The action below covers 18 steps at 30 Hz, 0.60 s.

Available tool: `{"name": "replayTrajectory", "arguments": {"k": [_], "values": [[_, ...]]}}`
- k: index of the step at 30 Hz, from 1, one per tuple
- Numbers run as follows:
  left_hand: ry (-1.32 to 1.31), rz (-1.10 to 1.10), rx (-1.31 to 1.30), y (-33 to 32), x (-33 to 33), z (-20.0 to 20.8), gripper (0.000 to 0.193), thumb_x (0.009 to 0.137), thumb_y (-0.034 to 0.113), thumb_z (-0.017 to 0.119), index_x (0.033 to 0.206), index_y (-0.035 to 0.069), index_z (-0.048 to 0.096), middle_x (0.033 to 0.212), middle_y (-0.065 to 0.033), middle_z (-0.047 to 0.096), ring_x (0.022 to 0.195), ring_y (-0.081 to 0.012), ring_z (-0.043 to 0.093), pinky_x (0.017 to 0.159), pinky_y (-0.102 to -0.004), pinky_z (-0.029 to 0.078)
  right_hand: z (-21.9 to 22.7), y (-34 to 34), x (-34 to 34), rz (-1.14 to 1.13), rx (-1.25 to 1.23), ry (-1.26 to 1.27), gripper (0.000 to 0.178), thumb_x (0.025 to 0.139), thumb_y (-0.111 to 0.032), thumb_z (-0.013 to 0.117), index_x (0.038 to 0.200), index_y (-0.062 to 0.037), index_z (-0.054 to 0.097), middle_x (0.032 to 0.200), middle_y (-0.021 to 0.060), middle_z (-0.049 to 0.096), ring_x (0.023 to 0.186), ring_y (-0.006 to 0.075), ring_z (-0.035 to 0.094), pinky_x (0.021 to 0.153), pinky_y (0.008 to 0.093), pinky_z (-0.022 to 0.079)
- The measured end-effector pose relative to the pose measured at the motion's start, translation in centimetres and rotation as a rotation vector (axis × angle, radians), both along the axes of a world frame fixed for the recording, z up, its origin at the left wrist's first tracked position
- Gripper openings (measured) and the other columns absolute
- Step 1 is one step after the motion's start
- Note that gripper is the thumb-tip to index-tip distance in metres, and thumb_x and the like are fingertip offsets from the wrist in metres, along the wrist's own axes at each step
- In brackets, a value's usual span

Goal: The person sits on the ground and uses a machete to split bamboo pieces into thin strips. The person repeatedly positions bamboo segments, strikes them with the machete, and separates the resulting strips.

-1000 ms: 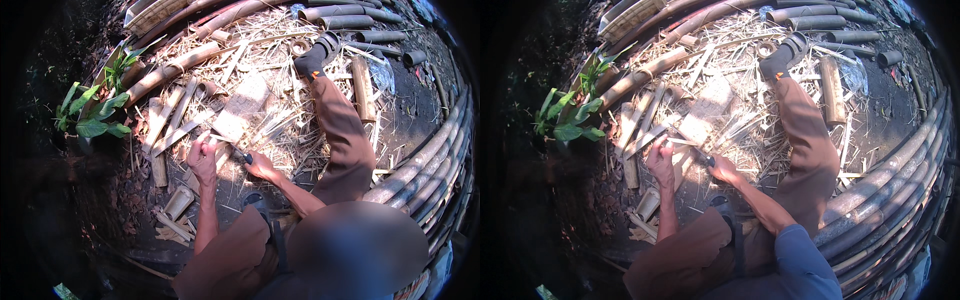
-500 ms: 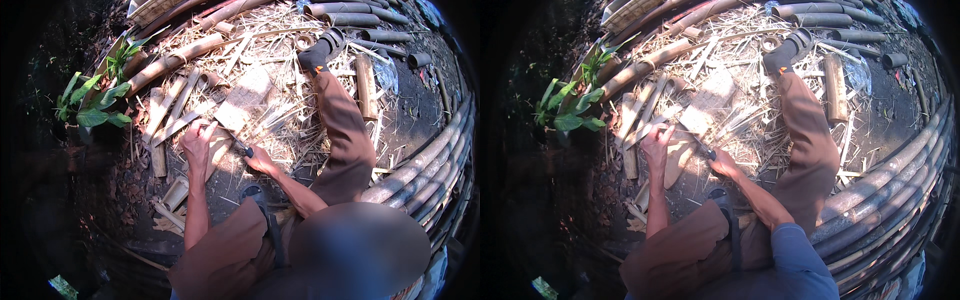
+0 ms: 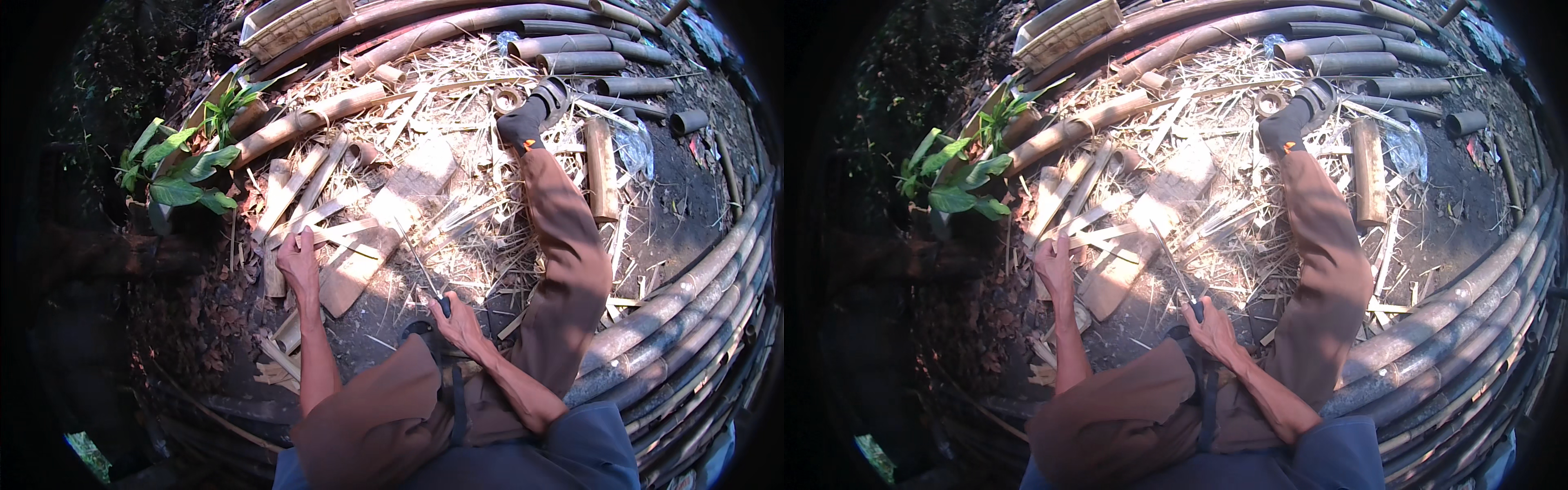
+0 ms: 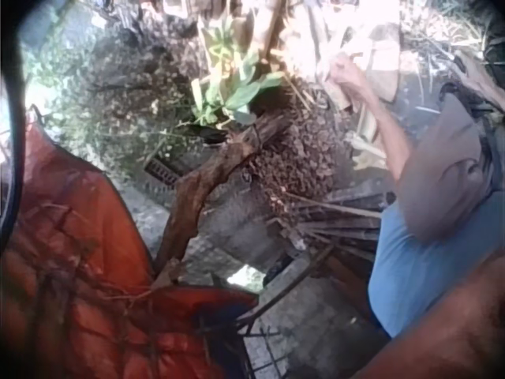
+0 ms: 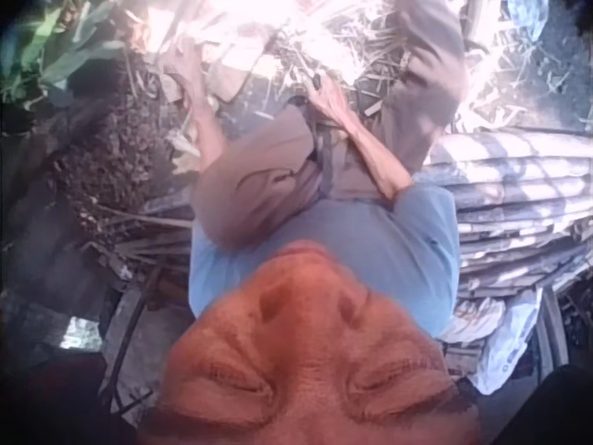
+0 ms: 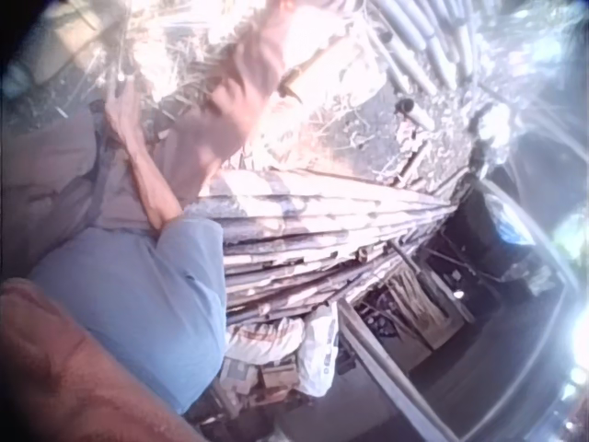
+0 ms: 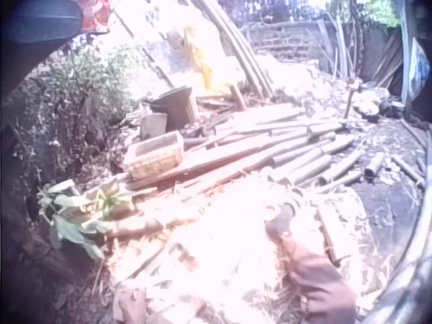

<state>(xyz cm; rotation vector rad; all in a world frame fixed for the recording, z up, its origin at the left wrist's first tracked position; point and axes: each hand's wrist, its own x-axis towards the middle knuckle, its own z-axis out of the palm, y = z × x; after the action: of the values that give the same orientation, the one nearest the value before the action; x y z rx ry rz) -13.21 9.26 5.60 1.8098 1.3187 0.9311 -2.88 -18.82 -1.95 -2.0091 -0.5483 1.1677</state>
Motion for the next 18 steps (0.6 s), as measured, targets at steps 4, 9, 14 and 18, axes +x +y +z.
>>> {"name": "replayTrajectory", "arguments": {"k": [4,9,14,18], "values": [[0.316,0.000,0.134,-1.8,-0.5,-2.2,0.035,0.094,0.023,0.057,0.078,-0.008,0.056,0.066,-0.0162,0.058,0.056,-0.0216,0.052,0.058,-0.0396,0.044,1.2,0.4,0.2,0.061,0.037,-0.039,0.045,0.097,-0.043,0.050,0.111,-0.0008,0.051,0.065,0.0255,0.061,0.069,0.0476,0.062,0.062,0.0528,0.046],[0.100,0.071,-0.177,-3.5,0.8,-1.7,0.042,0.100,0.026,0.041,0.086,-0.010,0.058,0.074,-0.0247,0.063,0.066,-0.0356,0.065,0.066,-0.0441,0.047,2.8,4.4,-1.3,0.193,0.207,0.014,0.045,0.097,-0.043,0.050,0.112,-0.0011,0.052,0.063,0.0245,0.059,0.063,0.0457,0.061,0.061,0.0531,0.046],[0.162,-0.025,-0.131,-4.4,1.8,-2.5,0.050,0.103,0.027,0.031,0.098,-0.014,0.059,0.081,-0.0267,0.066,0.072,-0.0310,0.071,0.059,-0.0367,0.056,-6.6,6.1,-2.4,0.020,0.279,-0.145,0.041,0.097,-0.040,0.051,0.099,-0.0002,0.059,0.060,0.0210,0.057,0.064,0.0434,0.062,0.061,0.0499,0.049],[0.218,0.042,-0.093,-4.6,1.3,-1.6,0.054,0.104,0.027,0.029,0.097,-0.017,0.058,0.078,-0.0258,0.064,0.070,-0.0300,0.072,0.050,-0.0322,0.056,-2.2,6.8,-2.3,0.114,0.251,-0.114,0.042,0.096,-0.042,0.053,0.100,-0.0006,0.055,0.063,0.0223,0.059,0.065,0.0443,0.061,0.063,0.0494,0.049]]}}
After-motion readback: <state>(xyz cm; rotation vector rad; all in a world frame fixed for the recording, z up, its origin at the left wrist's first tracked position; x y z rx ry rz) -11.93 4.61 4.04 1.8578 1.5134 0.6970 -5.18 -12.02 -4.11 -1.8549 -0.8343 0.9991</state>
